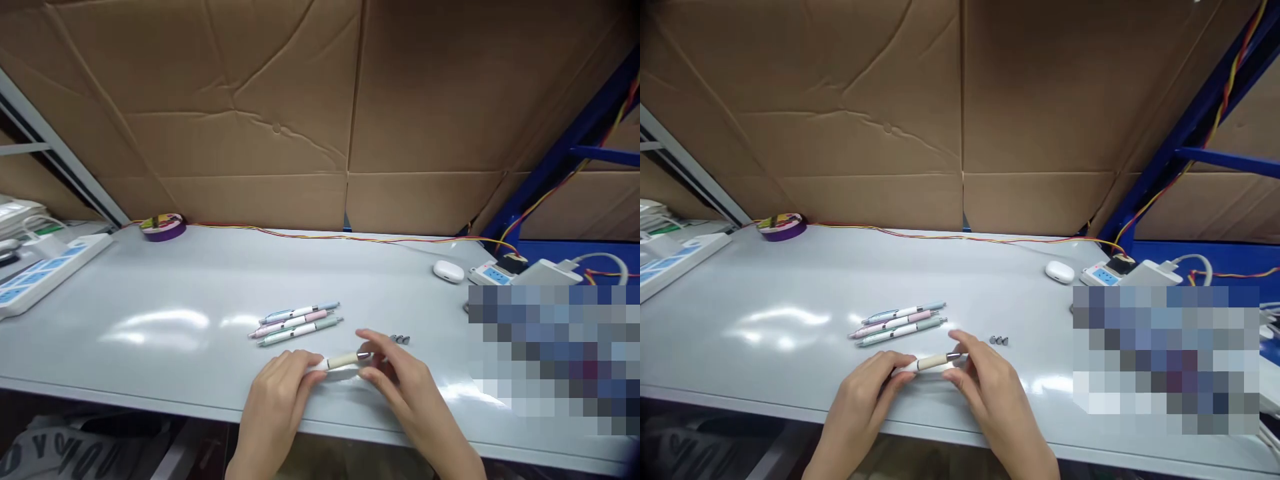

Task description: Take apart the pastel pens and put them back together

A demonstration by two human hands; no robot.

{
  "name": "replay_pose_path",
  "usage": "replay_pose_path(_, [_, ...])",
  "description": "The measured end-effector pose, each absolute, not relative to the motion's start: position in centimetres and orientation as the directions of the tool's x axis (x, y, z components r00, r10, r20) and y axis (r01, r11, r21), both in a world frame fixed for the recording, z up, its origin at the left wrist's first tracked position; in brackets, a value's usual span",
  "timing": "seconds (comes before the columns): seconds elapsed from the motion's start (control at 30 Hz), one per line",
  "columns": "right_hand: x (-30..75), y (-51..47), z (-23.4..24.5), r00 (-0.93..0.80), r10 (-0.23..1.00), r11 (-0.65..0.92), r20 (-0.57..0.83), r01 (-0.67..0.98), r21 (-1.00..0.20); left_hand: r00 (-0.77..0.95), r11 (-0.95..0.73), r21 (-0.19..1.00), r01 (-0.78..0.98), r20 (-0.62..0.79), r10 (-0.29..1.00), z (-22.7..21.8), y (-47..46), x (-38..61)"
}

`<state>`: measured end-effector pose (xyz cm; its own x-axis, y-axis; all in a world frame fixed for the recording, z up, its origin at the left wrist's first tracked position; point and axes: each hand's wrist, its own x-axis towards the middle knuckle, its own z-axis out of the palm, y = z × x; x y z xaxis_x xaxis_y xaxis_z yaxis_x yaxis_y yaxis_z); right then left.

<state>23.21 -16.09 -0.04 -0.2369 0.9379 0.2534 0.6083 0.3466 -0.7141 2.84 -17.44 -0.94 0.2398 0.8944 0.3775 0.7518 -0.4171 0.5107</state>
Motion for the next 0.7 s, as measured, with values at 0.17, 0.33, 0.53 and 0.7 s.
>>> replay_pose_path(0.17, [23.22,-16.09,-0.2,-0.239,0.943,0.331,0.233,0.584,-0.741,0.262,-0.436,0.523,0.732,0.375,0.889,-1.01,-17.29,2.78])
replay_pose_path(0.33, [23.24,-16.03,-0.51,-0.258,0.938,0.345,0.23,0.662,-0.665,0.289,-0.452,0.521,0.724,0.366,0.885,-0.97,-17.41,2.7])
replay_pose_path(0.53, [23.34,-16.36,-0.15,-0.194,0.941,0.337,0.277,0.518,-0.786,0.251,-0.39,0.531,0.752,0.316,0.915,-1.04,-17.39,2.76])
replay_pose_path(0.7, [23.03,-16.02,-0.36,-0.215,0.958,0.285,0.191,0.629,-0.723,0.317,-0.442,0.478,0.759,0.322,0.892,-0.73,-17.34,2.92])
